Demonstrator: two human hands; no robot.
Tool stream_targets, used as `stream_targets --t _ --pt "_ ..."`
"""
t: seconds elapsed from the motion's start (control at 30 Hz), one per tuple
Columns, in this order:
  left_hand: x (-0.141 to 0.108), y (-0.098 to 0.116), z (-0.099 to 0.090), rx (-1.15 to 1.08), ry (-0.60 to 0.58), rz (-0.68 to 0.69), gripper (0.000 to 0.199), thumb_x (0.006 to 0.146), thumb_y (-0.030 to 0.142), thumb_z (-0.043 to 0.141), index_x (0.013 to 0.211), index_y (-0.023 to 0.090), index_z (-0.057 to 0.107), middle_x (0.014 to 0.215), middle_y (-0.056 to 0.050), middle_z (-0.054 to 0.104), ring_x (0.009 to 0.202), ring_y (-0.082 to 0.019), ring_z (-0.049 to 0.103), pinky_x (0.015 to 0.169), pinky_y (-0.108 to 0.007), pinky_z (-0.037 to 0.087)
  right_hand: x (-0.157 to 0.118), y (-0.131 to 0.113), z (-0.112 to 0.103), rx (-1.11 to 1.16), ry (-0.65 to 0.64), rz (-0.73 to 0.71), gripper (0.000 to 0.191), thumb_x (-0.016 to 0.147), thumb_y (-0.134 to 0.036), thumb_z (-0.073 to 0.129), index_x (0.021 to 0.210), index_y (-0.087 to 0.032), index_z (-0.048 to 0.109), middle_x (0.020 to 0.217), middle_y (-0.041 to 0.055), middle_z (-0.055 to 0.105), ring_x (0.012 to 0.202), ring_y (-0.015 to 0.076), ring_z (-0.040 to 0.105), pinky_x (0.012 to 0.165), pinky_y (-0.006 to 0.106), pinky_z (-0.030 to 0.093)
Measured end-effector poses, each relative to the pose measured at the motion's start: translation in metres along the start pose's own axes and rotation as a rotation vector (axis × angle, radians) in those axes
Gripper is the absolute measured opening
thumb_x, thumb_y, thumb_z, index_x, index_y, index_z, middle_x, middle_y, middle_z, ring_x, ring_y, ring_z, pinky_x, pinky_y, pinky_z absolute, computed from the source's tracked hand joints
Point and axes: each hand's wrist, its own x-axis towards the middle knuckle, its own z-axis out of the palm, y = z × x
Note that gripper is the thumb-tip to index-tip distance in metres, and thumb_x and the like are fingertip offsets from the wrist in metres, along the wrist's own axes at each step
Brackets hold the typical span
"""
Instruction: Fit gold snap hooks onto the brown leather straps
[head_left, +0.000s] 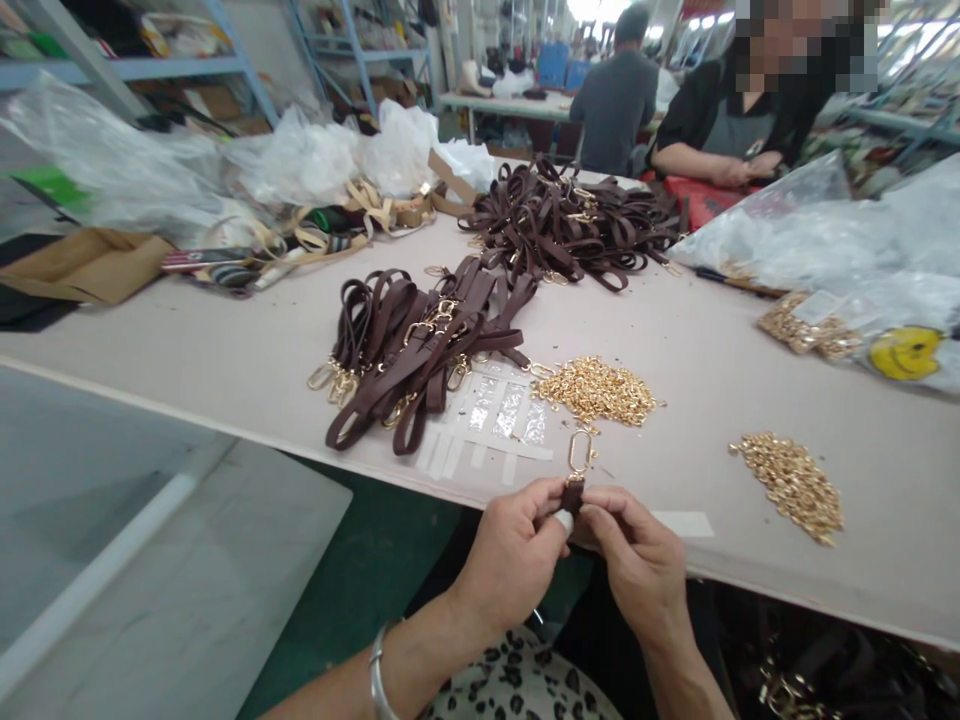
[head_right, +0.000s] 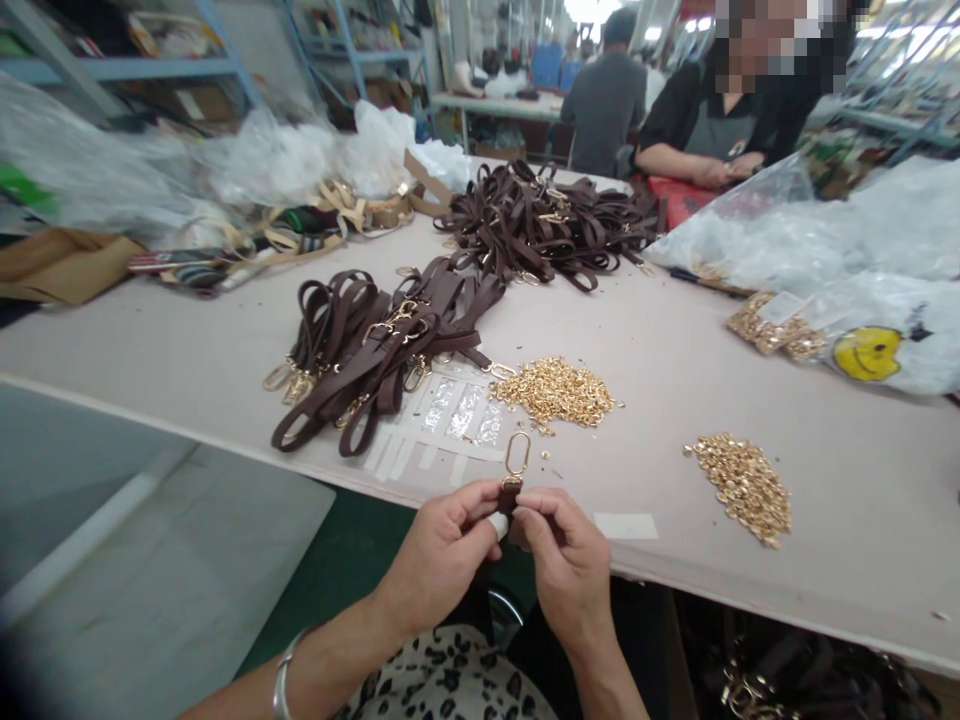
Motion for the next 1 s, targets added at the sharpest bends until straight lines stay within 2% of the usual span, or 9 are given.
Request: stream_targets --t 0.1,0.17,0.33,0.47,0.6,0.73,0.87,1.0 --pt "0.001 0.002 0.000 -0.019 -0.010 -0.030 0.044 0.081 0.006 0.049 0.118 0.018 0.070 0.094 -0.003 0.077 0.063 -0.008 0.059 0.060 -0.018 0.049 0.003 -0.001 -0.004 0.095 -0.035 0.117 0.013 0.090 -0.034 0.065 0.088 -0.023 0.071 0.072 -0.0020 0.067 0.063 0.0111 0.061 0.061 0.020 0.053" --pt "0.002 0.003 0.001 -0.023 -0.016 -0.038 0.043 0.081 0.006 0.050 0.117 0.017 0.071 0.093 -0.003 0.077 0.063 -0.008 0.059 0.059 -0.018 0.049 0.005 -0.003 -0.007 0.131 -0.056 0.150 0.014 0.089 -0.035 0.066 0.086 -0.023 0.071 0.069 -0.0029 0.066 0.061 0.0103 0.060 0.060 0.019 0.053" --pt "0.004 -0.001 0.000 0.027 -0.014 -0.014 0.043 0.082 0.007 0.048 0.116 0.020 0.071 0.093 -0.002 0.076 0.065 -0.010 0.061 0.060 -0.020 0.050 0.008 -0.009 -0.008 0.104 -0.106 0.127 0.014 0.089 -0.034 0.067 0.082 -0.022 0.070 0.066 -0.0040 0.063 0.059 0.0084 0.056 0.057 0.016 0.049" --pt "0.003 -0.004 -0.001 0.182 0.005 0.056 0.044 0.083 0.006 0.046 0.115 0.023 0.071 0.094 -0.001 0.075 0.075 -0.014 0.066 0.065 -0.021 0.051 0.007 -0.007 -0.009 0.068 -0.115 0.105 0.014 0.090 -0.034 0.065 0.084 -0.022 0.070 0.069 -0.0034 0.064 0.063 0.0091 0.058 0.060 0.018 0.049" --pt "0.000 -0.004 -0.001 0.411 0.037 0.142 0.040 0.085 0.008 0.046 0.112 0.023 0.072 0.088 -0.001 0.074 0.072 -0.015 0.066 0.065 -0.023 0.051 0.006 -0.006 -0.012 0.029 -0.163 0.126 0.014 0.090 -0.035 0.065 0.088 -0.022 0.071 0.079 -0.0009 0.069 0.070 0.0119 0.063 0.067 0.022 0.052" --pt "-0.002 -0.003 -0.003 0.508 0.035 0.190 0.039 0.085 0.008 0.047 0.110 0.024 0.072 0.084 -0.001 0.074 0.072 -0.016 0.066 0.066 -0.023 0.050 0.005 -0.009 -0.012 0.009 -0.153 0.161 0.017 0.087 -0.036 0.069 0.094 -0.021 0.074 0.087 0.0022 0.074 0.079 0.0167 0.069 0.076 0.027 0.056" --pt "-0.002 -0.006 -0.003 0.420 0.041 0.160 0.039 0.085 0.008 0.047 0.110 0.023 0.073 0.087 -0.001 0.075 0.075 -0.016 0.066 0.068 -0.024 0.050 0.002 -0.009 -0.009 0.016 -0.060 0.208 0.021 0.085 -0.038 0.070 0.096 -0.020 0.075 0.086 0.0039 0.076 0.074 0.0185 0.070 0.072 0.031 0.059" --pt "0.000 -0.005 -0.002 0.172 -0.004 0.058 0.041 0.084 0.008 0.047 0.115 0.021 0.072 0.088 -0.001 0.074 0.067 -0.012 0.061 0.063 -0.021 0.048 0.002 -0.007 -0.006 -0.016 -0.052 0.130 0.017 0.087 -0.036 0.068 0.094 -0.023 0.076 0.092 0.0040 0.074 0.082 0.0186 0.069 0.074 0.029 0.057"
